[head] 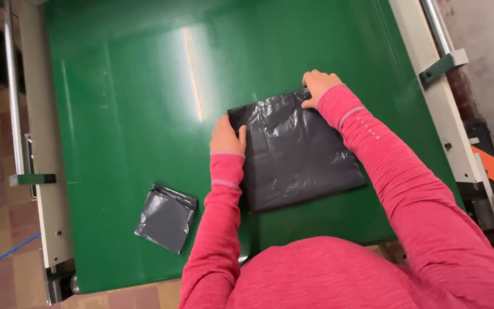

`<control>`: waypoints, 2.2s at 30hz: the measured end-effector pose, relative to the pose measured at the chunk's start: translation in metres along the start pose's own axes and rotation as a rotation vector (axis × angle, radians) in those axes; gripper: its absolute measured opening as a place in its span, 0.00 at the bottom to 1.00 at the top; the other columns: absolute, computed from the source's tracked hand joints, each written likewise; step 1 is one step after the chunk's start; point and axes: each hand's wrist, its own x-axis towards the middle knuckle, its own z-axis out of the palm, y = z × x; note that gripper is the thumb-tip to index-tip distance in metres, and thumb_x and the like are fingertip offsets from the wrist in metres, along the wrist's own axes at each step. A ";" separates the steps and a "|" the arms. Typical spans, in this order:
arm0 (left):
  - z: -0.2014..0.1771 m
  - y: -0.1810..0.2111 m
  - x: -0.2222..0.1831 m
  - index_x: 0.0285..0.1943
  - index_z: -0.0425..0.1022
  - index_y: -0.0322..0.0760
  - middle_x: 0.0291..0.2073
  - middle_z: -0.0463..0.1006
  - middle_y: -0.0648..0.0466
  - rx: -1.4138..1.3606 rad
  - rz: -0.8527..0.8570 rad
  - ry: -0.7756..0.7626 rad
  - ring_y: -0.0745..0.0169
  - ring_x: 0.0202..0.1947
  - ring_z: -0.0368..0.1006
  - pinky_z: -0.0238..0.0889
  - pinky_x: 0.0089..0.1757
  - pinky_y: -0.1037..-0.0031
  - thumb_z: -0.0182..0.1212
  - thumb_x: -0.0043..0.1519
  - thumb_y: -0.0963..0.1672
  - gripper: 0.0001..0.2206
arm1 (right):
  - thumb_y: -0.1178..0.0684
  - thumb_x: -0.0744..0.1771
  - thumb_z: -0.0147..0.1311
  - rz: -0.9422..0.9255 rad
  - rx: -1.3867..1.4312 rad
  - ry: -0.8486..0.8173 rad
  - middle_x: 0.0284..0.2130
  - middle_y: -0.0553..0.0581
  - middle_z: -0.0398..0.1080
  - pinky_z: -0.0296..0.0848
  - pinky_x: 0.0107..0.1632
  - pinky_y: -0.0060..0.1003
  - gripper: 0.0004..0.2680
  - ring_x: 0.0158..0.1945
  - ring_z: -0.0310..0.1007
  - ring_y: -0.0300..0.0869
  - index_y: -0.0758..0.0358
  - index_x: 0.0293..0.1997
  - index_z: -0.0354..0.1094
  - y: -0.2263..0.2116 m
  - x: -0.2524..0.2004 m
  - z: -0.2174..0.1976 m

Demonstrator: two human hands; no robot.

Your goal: The person is folding black plastic bags on a conveyor belt and placing them into a red crate.

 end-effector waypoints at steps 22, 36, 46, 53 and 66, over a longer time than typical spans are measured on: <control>-0.033 -0.044 -0.175 0.71 0.56 0.30 0.65 0.62 0.42 -0.826 0.107 -0.041 0.49 0.64 0.63 0.64 0.56 0.58 0.68 0.61 0.51 0.35 | 0.59 0.61 0.60 -0.014 -0.042 0.445 0.49 0.54 0.71 0.62 0.65 0.54 0.07 0.62 0.67 0.52 0.58 0.39 0.71 -0.123 -0.281 -0.006; 0.014 0.021 -0.122 0.38 0.83 0.35 0.33 0.83 0.48 -0.404 0.499 -0.955 0.47 0.37 0.80 0.71 0.41 0.64 0.54 0.62 0.54 0.20 | 0.63 0.69 0.48 0.141 0.969 0.167 0.56 0.63 0.71 0.71 0.63 0.47 0.12 0.61 0.72 0.53 0.65 0.59 0.70 -0.172 -0.343 0.115; 0.040 0.054 -0.089 0.43 0.82 0.34 0.35 0.82 0.39 -0.070 0.466 -0.498 0.37 0.38 0.78 0.70 0.43 0.55 0.54 0.61 0.59 0.26 | 0.53 0.70 0.43 0.729 2.273 0.311 0.65 0.57 0.66 0.65 0.66 0.54 0.16 0.66 0.67 0.52 0.60 0.67 0.60 -0.103 -0.314 0.097; 0.084 0.069 -0.106 0.43 0.77 0.40 0.41 0.78 0.51 0.209 0.485 -0.078 0.47 0.47 0.74 0.68 0.41 0.53 0.69 0.53 0.54 0.19 | 0.53 0.71 0.41 0.723 2.243 0.376 0.67 0.60 0.62 0.56 0.71 0.56 0.18 0.69 0.60 0.54 0.61 0.71 0.55 -0.082 -0.303 0.118; -0.155 -0.067 -0.168 0.36 0.78 0.37 0.36 0.75 0.44 -0.112 0.687 -0.233 0.42 0.34 0.78 0.72 0.33 0.58 0.63 0.62 0.50 0.12 | 0.59 0.67 0.64 0.113 1.568 0.506 0.55 0.55 0.71 0.72 0.63 0.41 0.19 0.57 0.73 0.43 0.68 0.65 0.63 -0.243 -0.234 0.096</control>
